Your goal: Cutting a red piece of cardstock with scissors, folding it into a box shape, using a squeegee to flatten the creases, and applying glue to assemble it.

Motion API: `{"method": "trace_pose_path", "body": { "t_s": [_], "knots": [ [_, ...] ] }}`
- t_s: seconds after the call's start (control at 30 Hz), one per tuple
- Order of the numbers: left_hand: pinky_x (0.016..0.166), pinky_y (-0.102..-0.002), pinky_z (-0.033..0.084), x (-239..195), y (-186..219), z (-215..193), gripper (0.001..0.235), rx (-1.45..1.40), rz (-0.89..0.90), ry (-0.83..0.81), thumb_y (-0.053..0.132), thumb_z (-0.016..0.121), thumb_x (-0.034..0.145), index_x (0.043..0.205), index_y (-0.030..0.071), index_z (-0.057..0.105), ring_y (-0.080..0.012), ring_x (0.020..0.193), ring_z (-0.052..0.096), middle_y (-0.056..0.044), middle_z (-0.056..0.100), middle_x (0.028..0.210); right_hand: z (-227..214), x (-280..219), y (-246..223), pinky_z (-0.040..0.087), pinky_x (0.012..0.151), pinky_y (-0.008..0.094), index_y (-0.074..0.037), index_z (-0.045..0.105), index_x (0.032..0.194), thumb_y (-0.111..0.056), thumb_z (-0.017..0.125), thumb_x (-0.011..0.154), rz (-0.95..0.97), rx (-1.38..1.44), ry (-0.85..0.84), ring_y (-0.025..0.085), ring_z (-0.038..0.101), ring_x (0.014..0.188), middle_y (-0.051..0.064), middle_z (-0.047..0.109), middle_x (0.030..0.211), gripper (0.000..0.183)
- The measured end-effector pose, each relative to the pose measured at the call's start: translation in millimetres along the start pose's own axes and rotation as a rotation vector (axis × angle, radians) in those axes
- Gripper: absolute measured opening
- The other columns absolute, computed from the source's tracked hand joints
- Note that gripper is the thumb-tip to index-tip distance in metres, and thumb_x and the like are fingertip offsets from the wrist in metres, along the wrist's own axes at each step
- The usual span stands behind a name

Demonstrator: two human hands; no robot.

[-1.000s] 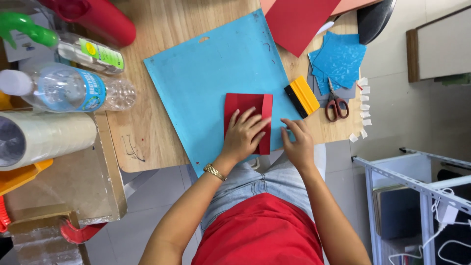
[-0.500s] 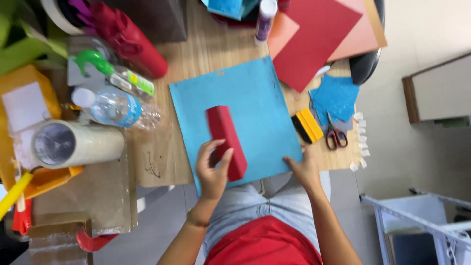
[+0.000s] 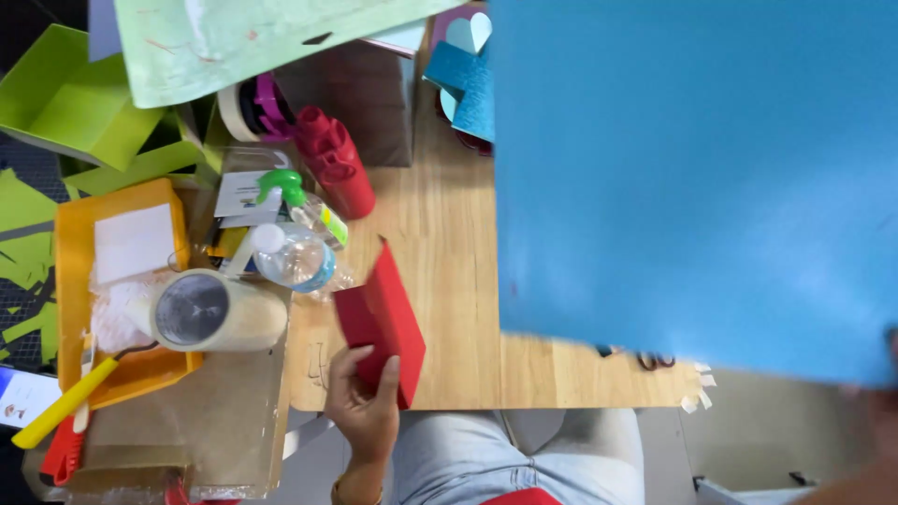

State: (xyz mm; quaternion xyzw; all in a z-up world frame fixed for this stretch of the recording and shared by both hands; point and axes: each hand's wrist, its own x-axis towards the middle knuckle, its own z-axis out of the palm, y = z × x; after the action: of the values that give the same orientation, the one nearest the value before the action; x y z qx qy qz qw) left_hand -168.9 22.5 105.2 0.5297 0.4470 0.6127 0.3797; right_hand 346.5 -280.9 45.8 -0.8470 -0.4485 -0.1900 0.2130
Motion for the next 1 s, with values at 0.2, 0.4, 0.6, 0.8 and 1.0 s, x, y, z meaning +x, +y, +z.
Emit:
{"method": "trace_pose_path", "body": {
  "t_s": [0.2, 0.4, 0.6, 0.8, 1.0],
  "knots": [
    [0.090, -0.028, 0.060, 2.7, 29.8, 3.9, 0.035, 0.068, -0.279, -0.172, 0.012, 0.075, 0.085, 0.119, 0.003, 0.070, -0.0184, 0.106, 0.070, -0.008, 0.073, 0.115, -49.3, 255.6, -291.0, 0.075, 0.095, 0.035, -0.013, 0.061, 0.143, -0.038, 0.079, 0.079, 0.938, 1.569, -0.046, 0.016, 0.087, 0.106, 0.003, 0.083, 0.127, 0.071],
    [0.062, -0.021, 0.059, -3.2, 36.5, 2.4, 0.031, 0.195, -0.146, -0.470, 0.011, 0.059, 0.097, 0.127, 0.009, 0.067, -0.0141, 0.091, 0.070, -0.009, 0.071, 0.122, 25.5, 311.4, -448.3, 0.072, 0.061, 0.034, -0.013, 0.048, 0.120, -0.017, 0.062, 0.097, 0.785, 1.729, -0.263, 0.035, 0.081, 0.082, 0.017, 0.068, 0.113, 0.027],
    [0.100, -0.041, 0.052, -41.2, -26.8, 43.7, 0.040, 0.375, 0.033, -0.938, 0.008, 0.049, 0.098, 0.136, 0.001, 0.057, -0.0298, 0.119, 0.063, -0.016, 0.064, 0.131, 9.4, 293.2, -464.0, 0.070, 0.069, 0.032, -0.006, 0.056, 0.120, -0.024, 0.069, 0.087, 0.848, 1.782, -0.470, 0.034, 0.079, 0.093, 0.016, 0.070, 0.109, 0.039],
    [0.080, -0.055, 0.054, -93.0, -118.8, 93.2, 0.045, 0.462, -0.085, -1.237, 0.009, 0.050, 0.097, 0.141, 0.003, 0.049, -0.0395, 0.111, 0.062, -0.014, 0.058, 0.137, 39.8, 183.7, -363.0, 0.050, 0.067, 0.035, -0.012, 0.060, 0.090, -0.037, 0.068, 0.088, 0.795, 1.640, -0.373, 0.020, 0.056, 0.071, 0.006, 0.053, 0.075, 0.026],
    [0.081, -0.034, 0.047, -85.6, -161.8, 108.2, 0.041, 0.721, 0.564, -1.111, 0.030, 0.053, 0.097, 0.138, 0.025, 0.058, -0.0179, 0.106, 0.058, 0.005, 0.064, 0.114, 133.9, -32.3, -271.3, 0.059, 0.077, 0.039, -0.011, 0.077, 0.107, 0.010, 0.059, 0.088, 0.355, 0.851, -0.393, 0.028, 0.072, 0.077, 0.014, 0.074, 0.082, 0.034]
  ]
}}
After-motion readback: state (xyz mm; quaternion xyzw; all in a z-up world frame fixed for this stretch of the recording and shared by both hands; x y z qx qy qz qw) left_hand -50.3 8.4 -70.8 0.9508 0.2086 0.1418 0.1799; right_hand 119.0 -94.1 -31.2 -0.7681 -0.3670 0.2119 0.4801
